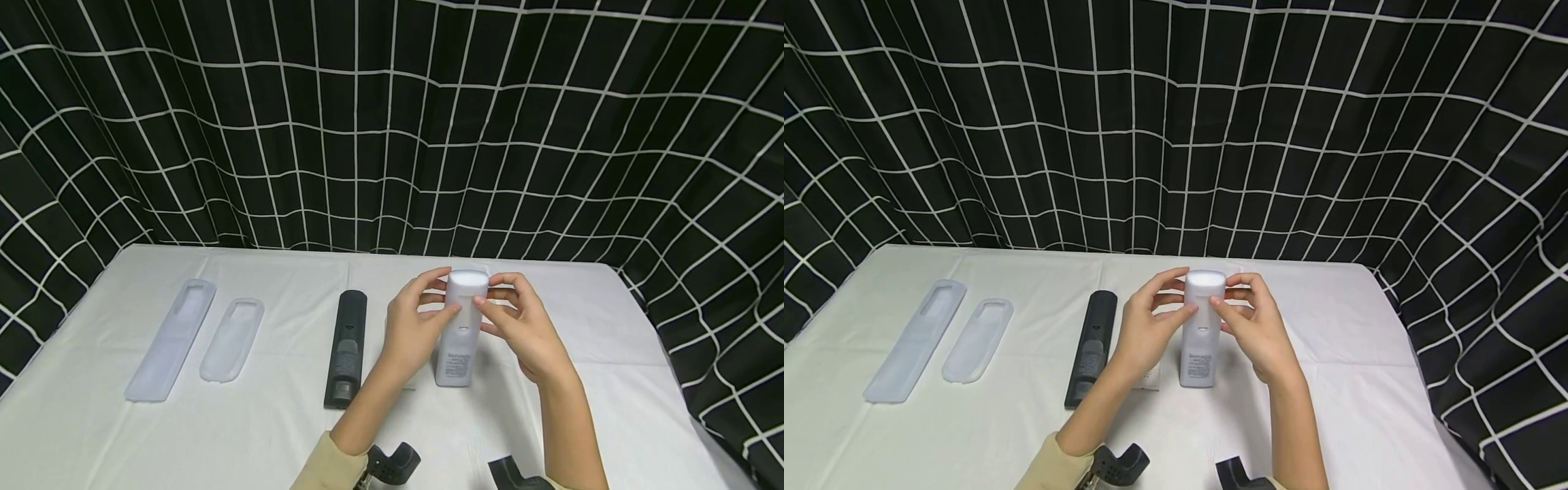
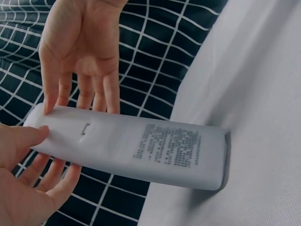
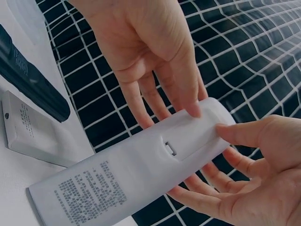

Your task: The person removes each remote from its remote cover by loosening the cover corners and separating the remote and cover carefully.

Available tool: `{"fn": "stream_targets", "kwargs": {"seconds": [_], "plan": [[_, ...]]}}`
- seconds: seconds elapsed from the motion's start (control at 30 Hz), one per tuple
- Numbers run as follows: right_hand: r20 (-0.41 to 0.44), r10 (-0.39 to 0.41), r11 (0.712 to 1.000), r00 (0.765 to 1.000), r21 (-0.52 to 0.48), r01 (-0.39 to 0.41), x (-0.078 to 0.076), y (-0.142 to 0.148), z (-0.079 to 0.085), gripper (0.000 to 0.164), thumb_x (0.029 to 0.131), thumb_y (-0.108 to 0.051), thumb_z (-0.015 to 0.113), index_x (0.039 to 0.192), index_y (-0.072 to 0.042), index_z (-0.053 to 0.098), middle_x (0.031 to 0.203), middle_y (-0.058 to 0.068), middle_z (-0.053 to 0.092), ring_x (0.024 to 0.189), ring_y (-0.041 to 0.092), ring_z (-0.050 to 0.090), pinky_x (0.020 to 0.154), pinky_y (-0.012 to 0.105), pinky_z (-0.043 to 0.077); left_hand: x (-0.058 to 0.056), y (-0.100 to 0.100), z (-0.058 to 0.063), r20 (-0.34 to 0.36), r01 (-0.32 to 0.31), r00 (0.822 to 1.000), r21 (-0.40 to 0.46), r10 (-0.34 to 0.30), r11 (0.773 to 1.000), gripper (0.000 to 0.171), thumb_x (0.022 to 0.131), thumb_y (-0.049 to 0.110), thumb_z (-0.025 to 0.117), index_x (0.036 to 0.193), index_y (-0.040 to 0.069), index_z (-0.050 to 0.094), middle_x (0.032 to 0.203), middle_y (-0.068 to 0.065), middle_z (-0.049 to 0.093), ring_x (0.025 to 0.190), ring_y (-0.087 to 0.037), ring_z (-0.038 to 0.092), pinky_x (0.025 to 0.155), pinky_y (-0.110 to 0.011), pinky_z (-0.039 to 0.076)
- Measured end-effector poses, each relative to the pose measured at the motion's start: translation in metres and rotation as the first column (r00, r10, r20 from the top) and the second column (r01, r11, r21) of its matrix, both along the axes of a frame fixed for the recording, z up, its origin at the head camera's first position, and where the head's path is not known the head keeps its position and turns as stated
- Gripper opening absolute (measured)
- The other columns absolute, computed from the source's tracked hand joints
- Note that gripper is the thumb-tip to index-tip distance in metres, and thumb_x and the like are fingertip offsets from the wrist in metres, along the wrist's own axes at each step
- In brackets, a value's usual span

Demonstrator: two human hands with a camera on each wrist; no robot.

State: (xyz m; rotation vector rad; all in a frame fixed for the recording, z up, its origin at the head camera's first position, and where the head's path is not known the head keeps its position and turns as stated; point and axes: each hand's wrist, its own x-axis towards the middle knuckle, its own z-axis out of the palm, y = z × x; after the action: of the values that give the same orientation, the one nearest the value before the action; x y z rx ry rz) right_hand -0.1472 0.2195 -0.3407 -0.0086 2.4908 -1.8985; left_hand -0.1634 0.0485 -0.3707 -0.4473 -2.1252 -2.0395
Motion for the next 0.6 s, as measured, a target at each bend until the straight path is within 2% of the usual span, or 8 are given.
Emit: {"fn": "stream_targets", "kwargs": {"seconds": [0.37, 0.6], "plan": [[-0.029, 0.016, 1.000, 0.999, 0.009, -0.016, 0.0002, -0.0012, -0.0001, 0.035, 0.108, -0.005, 0.057, 0.137, 0.002, 0.038, 0.132, 0.022, 0.051, 0.102, 0.009, 0.065, 0.090, 0.029, 0.062, 0.0004, 0.0042, -0.0028, -0.027, -0.016, 0.999, 0.023, 0.017, 1.000, 0.051, 0.089, -0.007, 0.079, 0.137, 0.005, 0.068, 0.119, -0.019, 0.069, 0.107, -0.035, 0.073, 0.089, -0.028, 0.062], [-0.029, -0.003, 1.000, 1.000, 0.012, 0.003, -0.0008, -0.0025, -0.0014, 0.036, 0.110, -0.007, 0.054, 0.140, 0.002, 0.038, 0.138, 0.024, 0.050, 0.109, 0.016, 0.065, 0.092, 0.034, 0.062, -0.0011, 0.0057, -0.0077, -0.047, -0.024, 0.999, 0.025, 0.025, 0.999, 0.049, 0.089, -0.006, 0.080, 0.136, 0.006, 0.068, 0.117, -0.018, 0.070, 0.106, -0.033, 0.073, 0.088, -0.027, 0.062]]}}
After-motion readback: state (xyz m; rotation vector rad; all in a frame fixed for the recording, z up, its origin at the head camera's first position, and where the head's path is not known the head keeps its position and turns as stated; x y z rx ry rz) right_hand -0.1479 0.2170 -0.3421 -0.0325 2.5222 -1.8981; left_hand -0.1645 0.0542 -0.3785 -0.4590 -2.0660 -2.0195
